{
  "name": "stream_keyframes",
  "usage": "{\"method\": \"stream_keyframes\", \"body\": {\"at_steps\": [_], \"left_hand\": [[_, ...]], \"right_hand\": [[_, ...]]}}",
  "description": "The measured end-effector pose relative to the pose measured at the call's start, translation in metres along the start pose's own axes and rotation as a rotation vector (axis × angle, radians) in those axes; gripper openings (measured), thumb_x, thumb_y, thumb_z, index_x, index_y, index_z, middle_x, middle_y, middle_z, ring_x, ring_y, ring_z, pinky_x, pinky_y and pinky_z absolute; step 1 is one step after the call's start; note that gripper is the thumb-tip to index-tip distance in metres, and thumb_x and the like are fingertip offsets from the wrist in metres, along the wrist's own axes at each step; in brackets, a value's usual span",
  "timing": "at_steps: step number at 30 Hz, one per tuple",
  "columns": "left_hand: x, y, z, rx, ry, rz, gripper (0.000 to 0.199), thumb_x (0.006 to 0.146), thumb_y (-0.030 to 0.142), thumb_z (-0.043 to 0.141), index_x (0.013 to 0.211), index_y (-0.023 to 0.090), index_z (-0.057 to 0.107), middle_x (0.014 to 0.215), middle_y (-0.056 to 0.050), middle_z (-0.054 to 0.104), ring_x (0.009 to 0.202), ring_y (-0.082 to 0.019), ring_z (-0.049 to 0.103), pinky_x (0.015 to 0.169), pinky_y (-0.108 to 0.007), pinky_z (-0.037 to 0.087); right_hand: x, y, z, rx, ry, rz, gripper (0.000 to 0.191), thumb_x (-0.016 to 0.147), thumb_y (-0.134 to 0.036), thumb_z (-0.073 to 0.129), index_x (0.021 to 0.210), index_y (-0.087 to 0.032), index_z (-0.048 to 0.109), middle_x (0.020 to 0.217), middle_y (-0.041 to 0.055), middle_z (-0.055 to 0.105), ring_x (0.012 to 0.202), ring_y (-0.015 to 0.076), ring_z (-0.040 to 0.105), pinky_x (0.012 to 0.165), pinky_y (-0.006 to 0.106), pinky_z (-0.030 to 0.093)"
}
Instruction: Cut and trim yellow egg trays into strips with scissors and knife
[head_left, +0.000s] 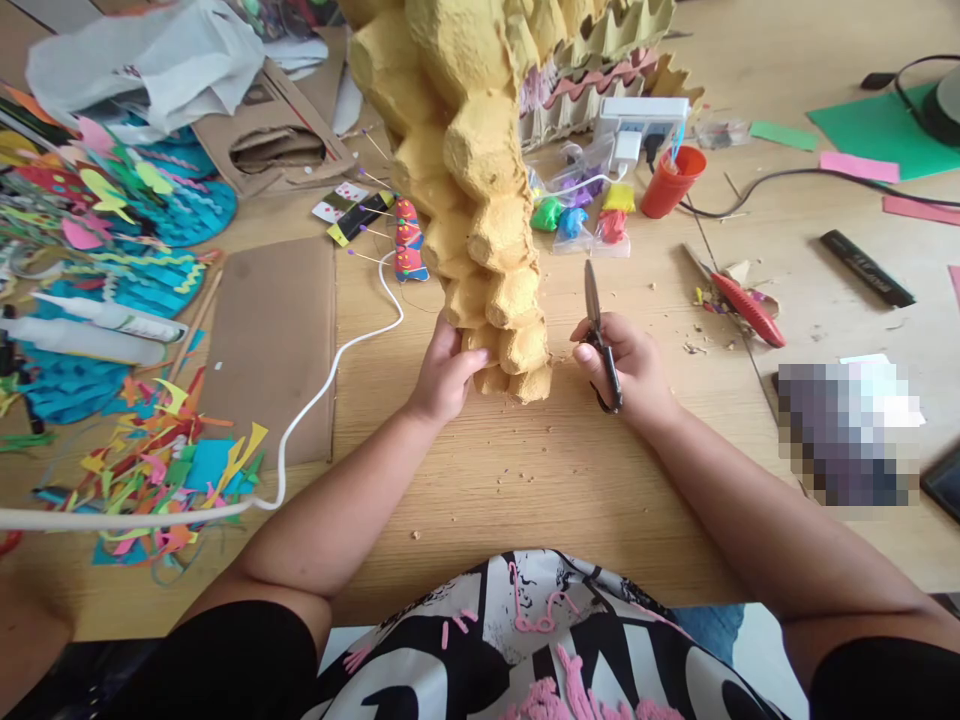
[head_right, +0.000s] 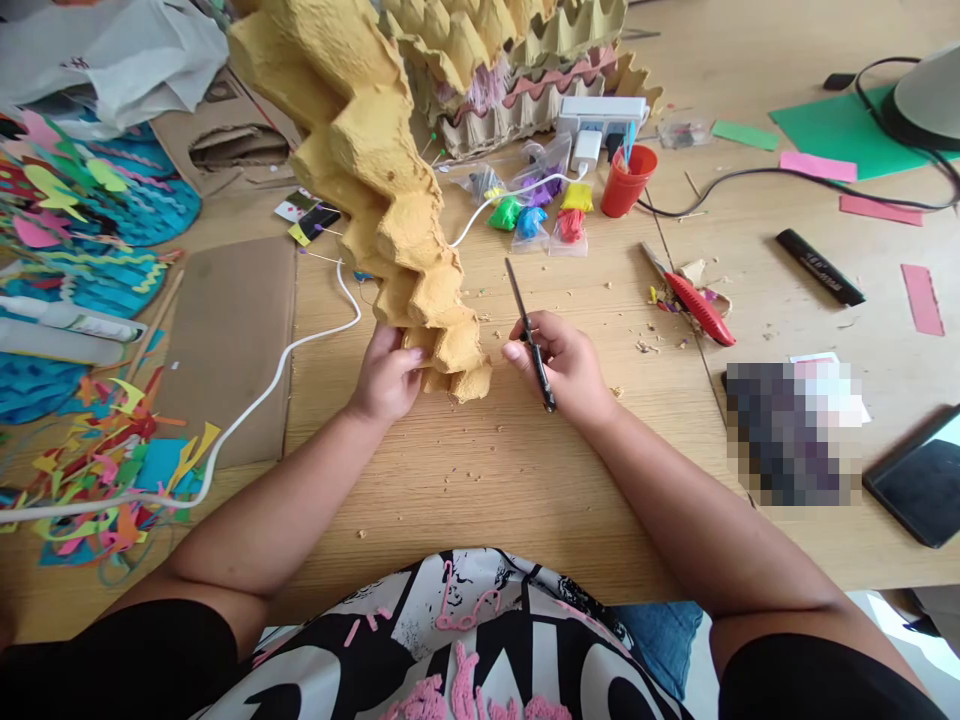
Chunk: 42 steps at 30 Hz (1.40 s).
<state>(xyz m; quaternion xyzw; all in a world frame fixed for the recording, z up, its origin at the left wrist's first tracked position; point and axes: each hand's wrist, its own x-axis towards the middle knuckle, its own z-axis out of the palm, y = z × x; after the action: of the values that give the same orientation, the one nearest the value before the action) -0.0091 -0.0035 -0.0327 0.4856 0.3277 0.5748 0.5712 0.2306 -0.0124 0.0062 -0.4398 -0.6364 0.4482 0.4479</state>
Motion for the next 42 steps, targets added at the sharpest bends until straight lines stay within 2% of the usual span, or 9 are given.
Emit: {"method": "stream_keyframes", "body": {"at_steps": [4, 8, 13, 20, 23, 30, 35, 39, 42], "left_hand": [[0.0, -0.001, -0.002, 0.044, -0.045, -0.021, 0.051, 0.078, 0.028, 0.071, 0.127, 0.033, 0.061, 0.129, -0.003, 0.064, 0.125, -0.025, 0.057, 0.114, -0.048, 0.045], [-0.001, 0.0, 0.0, 0.087, -0.075, -0.053, 0.049, 0.077, 0.03, 0.074, 0.124, 0.03, 0.06, 0.119, -0.003, 0.066, 0.114, -0.023, 0.061, 0.102, -0.044, 0.051], [-0.002, 0.004, 0.003, 0.167, -0.096, -0.052, 0.048, 0.077, 0.035, 0.077, 0.12, 0.028, 0.06, 0.115, -0.003, 0.066, 0.108, -0.022, 0.061, 0.094, -0.038, 0.051], [-0.003, 0.006, 0.005, 0.219, -0.156, -0.03, 0.045, 0.077, 0.032, 0.078, 0.117, 0.025, 0.059, 0.109, -0.003, 0.065, 0.099, -0.019, 0.06, 0.086, -0.034, 0.05], [-0.003, 0.007, 0.005, 0.23, -0.145, -0.041, 0.044, 0.077, 0.029, 0.077, 0.116, 0.025, 0.06, 0.108, -0.003, 0.065, 0.097, -0.019, 0.06, 0.084, -0.034, 0.051], [-0.001, 0.006, 0.004, 0.172, -0.106, -0.073, 0.046, 0.075, 0.029, 0.075, 0.119, 0.027, 0.062, 0.113, -0.003, 0.066, 0.106, -0.022, 0.062, 0.093, -0.039, 0.052], [0.0, 0.005, 0.002, 0.103, -0.088, -0.119, 0.04, 0.078, 0.031, 0.072, 0.117, 0.028, 0.062, 0.113, -0.003, 0.066, 0.107, -0.022, 0.062, 0.094, -0.04, 0.051], [0.0, 0.005, 0.003, 0.121, -0.1, -0.117, 0.048, 0.076, 0.032, 0.076, 0.122, 0.028, 0.062, 0.115, -0.003, 0.066, 0.111, -0.023, 0.061, 0.097, -0.038, 0.051], [-0.001, 0.005, 0.003, 0.148, -0.118, -0.1, 0.052, 0.076, 0.034, 0.078, 0.125, 0.027, 0.061, 0.118, -0.003, 0.066, 0.112, -0.023, 0.061, 0.096, -0.037, 0.051]], "right_hand": [[0.004, 0.005, 0.004, 0.173, 0.057, 0.067, 0.052, 0.074, -0.061, 0.084, 0.099, -0.027, 0.054, 0.071, -0.0053, 0.056, 0.059, 0.0115, 0.049, 0.053, 0.028, 0.042], [0.01, 0.011, 0.006, 0.294, 0.142, 0.021, 0.054, 0.075, -0.051, 0.086, 0.105, -0.031, 0.046, 0.083, -0.0036, 0.065, 0.067, 0.0137, 0.059, 0.063, 0.03, 0.052], [0.011, 0.017, 0.004, 0.34, 0.089, 0.059, 0.055, 0.077, -0.054, 0.084, 0.108, -0.032, 0.044, 0.097, -0.0009, 0.067, 0.073, 0.0146, 0.063, 0.066, 0.034, 0.057], [0.01, 0.017, 0.005, 0.372, 0.038, 0.044, 0.052, 0.077, -0.049, 0.084, 0.106, -0.032, 0.044, 0.078, -0.0063, 0.059, 0.064, 0.0143, 0.058, 0.062, 0.034, 0.054], [0.01, 0.015, 0.005, 0.385, 0.033, 0.037, 0.051, 0.077, -0.046, 0.084, 0.106, -0.032, 0.045, 0.077, -0.0067, 0.059, 0.064, 0.0142, 0.058, 0.062, 0.034, 0.053], [0.009, 0.01, 0.005, 0.301, 0.086, 0.062, 0.046, 0.077, -0.041, 0.082, 0.106, -0.03, 0.047, 0.084, -0.0039, 0.065, 0.071, 0.0136, 0.061, 0.067, 0.032, 0.053], [0.007, 0.008, 0.006, 0.218, 0.057, 0.046, 0.042, 0.08, -0.04, 0.08, 0.106, -0.029, 0.05, 0.087, -0.0019, 0.067, 0.075, 0.0142, 0.064, 0.069, 0.032, 0.054], [0.005, 0.006, 0.007, 0.264, 0.066, 0.011, 0.043, 0.079, -0.038, 0.082, 0.106, -0.029, 0.05, 0.091, -0.0015, 0.068, 0.082, 0.0149, 0.066, 0.075, 0.033, 0.056], [0.004, 0.004, 0.008, 0.254, 0.091, 0.008, 0.041, 0.08, -0.04, 0.082, 0.104, -0.029, 0.05, 0.09, -0.0015, 0.067, 0.079, 0.0148, 0.065, 0.072, 0.033, 0.055]]}}
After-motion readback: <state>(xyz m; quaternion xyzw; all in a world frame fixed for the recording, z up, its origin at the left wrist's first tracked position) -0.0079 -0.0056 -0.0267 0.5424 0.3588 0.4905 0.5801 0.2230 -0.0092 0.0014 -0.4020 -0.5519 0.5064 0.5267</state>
